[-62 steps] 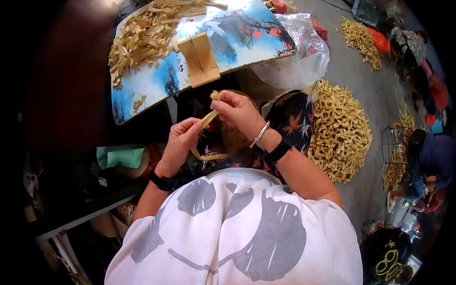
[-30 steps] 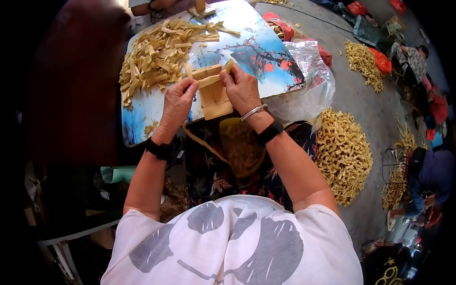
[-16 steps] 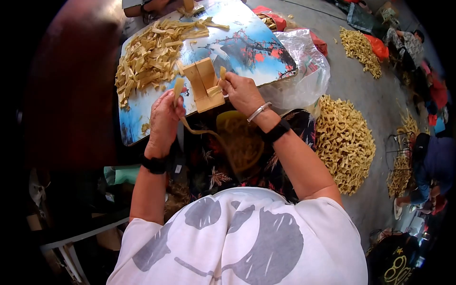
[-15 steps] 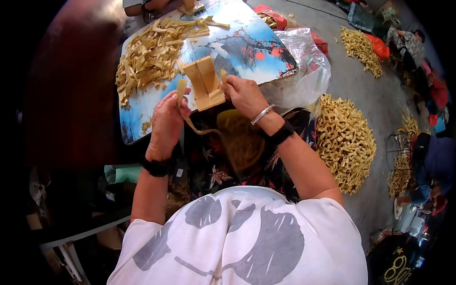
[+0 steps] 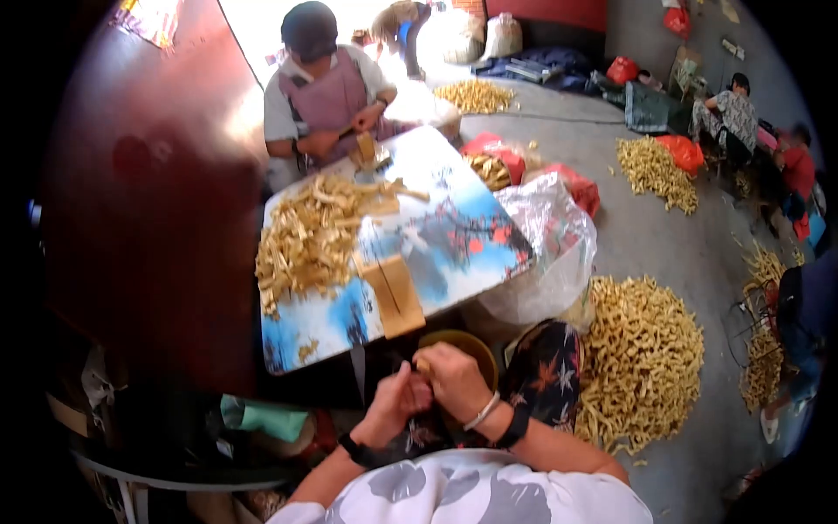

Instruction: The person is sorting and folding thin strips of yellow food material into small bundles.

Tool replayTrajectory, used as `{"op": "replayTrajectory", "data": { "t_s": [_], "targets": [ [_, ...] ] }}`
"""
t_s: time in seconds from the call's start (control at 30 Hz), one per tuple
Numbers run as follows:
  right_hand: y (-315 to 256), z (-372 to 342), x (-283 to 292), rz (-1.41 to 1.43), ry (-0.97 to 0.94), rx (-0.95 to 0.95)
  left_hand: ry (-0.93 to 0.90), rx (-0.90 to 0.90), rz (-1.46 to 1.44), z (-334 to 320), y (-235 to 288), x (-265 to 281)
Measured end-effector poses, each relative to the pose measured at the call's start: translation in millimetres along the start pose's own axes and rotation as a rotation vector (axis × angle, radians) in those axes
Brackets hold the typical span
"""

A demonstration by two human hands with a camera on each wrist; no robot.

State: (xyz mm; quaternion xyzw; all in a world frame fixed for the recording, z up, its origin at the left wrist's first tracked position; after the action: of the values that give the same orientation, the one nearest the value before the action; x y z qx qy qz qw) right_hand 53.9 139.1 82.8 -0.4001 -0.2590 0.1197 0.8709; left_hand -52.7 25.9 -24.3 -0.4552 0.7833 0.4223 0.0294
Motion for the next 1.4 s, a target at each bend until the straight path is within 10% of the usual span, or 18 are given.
{"op": "replayTrajectory", "data": {
  "t_s": [0.07, 0.3, 0.4, 0.43, 0.53, 0.67, 0.93, 1.07, 1.23, 1.4],
  "targets": [
    [-2.5, -19.0, -6.4, 0.087, -0.083, -0.049, 0.020, 0.236, -0.127, -11.8, -8.5, -13.0],
    [-6.9, -46.1, 4.5, 0.080, -0.184, 0.032, -0.049, 0.014, 0.186, -1.5, 2.0, -26.8],
    [-19.6, -32.1, 33.3, -0.071, 0.086, 0.180, -0.118, -0.513, 0.959, -4.8, 15.3, -41.7],
    [-7.5, -33.9, 33.6, -0.052, 0.205, 0.206, -0.122, -1.078, 1.157, -20.0, 29.2, -61.3],
    [38.5, -54.6, 23.7, 0.374, 0.191, -0.606, -0.031, -1.306, 1.796, -46.8, 42.1, -97.3],
    [67.9, -66.9, 3.6, 0.778, 0.184, -1.133, -0.011, -1.607, 1.664, -63.3, 45.6, -127.3],
    [73.1, -62.2, 15.4, 0.646, 0.028, -0.877, 0.164, -1.322, 1.800, -36.3, 33.5, -129.0],
    [90.2, -70.8, 18.1, 0.665, 0.049, -0.888, 0.079, -1.242, 1.357, -28.5, 30.8, -132.2],
    [86.8, -84.5, 9.2, 1.406, 0.001, -1.196, -0.033, -1.025, 1.149, -29.4, 24.0, -133.4],
    [89.6, -79.7, 15.3, 1.351, 0.086, -1.177, 0.115, -1.209, 1.119, -19.6, 18.3, -129.5]
  ]
}}
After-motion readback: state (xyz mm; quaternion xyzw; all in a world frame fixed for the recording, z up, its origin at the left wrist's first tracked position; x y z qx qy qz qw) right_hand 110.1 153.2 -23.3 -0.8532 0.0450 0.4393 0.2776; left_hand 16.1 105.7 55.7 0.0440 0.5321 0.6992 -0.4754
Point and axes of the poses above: each hand's wrist, its own z-axis towards the middle knuckle, its own x-axis out of the back of the hand, y = z × x, the point moved 5 cm from there along z, towards the middle knuckle, and after that the axes turned 11 degrees about y, right-handed, at the moved point
